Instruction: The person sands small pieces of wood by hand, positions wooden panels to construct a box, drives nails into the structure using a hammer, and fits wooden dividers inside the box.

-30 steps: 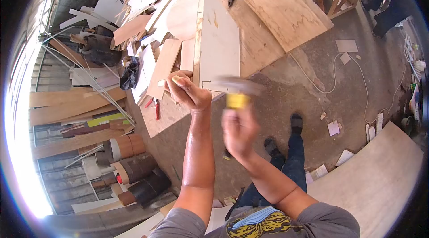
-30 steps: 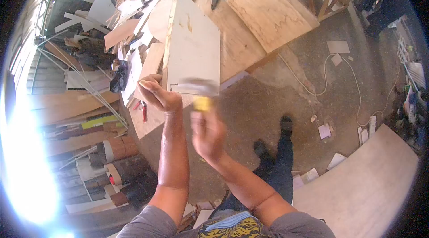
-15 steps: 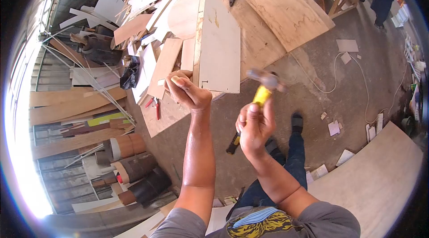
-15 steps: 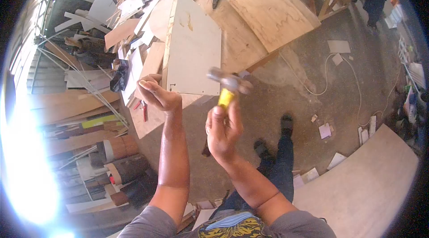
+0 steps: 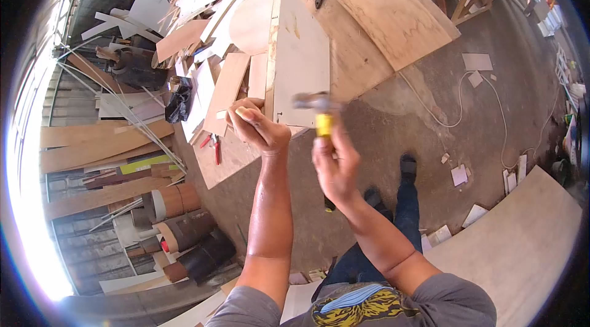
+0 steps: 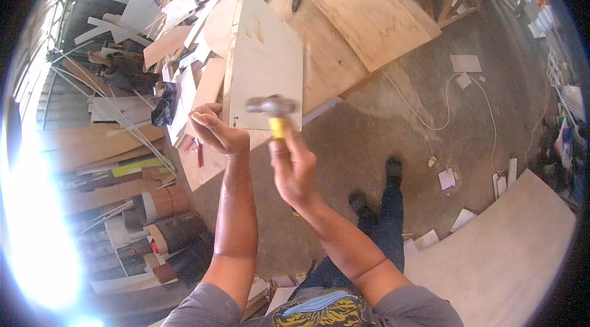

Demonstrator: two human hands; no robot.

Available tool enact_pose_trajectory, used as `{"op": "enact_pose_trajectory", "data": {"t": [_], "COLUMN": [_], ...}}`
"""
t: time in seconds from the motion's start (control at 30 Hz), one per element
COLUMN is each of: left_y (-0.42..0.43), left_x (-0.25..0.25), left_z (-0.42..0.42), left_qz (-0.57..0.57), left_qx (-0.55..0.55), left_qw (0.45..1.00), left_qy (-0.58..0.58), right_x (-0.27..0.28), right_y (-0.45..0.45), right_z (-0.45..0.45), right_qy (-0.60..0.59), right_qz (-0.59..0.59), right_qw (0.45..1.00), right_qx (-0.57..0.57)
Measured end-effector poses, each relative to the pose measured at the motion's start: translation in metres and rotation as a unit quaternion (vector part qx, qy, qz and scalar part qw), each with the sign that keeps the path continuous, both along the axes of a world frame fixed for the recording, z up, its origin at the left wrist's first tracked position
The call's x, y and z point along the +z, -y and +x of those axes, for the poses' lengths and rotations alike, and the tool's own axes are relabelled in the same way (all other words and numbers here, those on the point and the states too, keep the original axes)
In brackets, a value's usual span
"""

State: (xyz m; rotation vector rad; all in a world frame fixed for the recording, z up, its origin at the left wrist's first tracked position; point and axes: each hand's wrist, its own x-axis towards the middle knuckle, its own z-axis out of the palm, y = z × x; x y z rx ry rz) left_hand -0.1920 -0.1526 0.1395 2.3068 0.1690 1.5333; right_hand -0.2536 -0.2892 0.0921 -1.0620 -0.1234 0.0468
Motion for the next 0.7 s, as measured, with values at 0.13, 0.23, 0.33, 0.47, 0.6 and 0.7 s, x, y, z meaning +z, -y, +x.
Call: {"op": "enact_pose_trajectory", "data": {"t": [0.13, 0.23, 0.33, 0.47, 0.6, 0.7], "left_y": [-0.005, -0.002, -0.002, 0.000, -0.001, -0.003], "left_x": [-0.006, -0.007, -0.003, -0.007, -0.003, -0.008], "left_z": [-0.001, -0.005, -0.002, -0.002, -0.003, -0.001], "left_qz": [-0.017, -0.024, -0.014, -0.116, -0.048, -0.093], "left_qx": [-0.021, -0.010, 0.000, -0.012, -0.008, -0.037], "left_qw": [0.999, 1.000, 1.000, 0.993, 0.999, 0.994], "left_qy": [0.017, 0.007, 0.000, 0.016, 0.019, 0.035], "right_x": [0.012, 0.016, 0.017, 0.007, 0.019, 0.011], "right_y": [-0.004, 0.000, 0.013, -0.008, 0.010, 0.001], "right_z": [-0.011, -0.006, -0.006, -0.010, -0.007, -0.005], "right_qy": [-0.015, -0.012, -0.060, 0.062, -0.027, 0.020], "right_qz": [0.007, -0.048, 0.082, -0.069, 0.039, -0.037], "right_qw": [0.999, 0.996, 0.995, 0.996, 0.999, 0.999], "right_qx": [-0.038, 0.077, -0.004, -0.018, -0.009, 0.004]}}
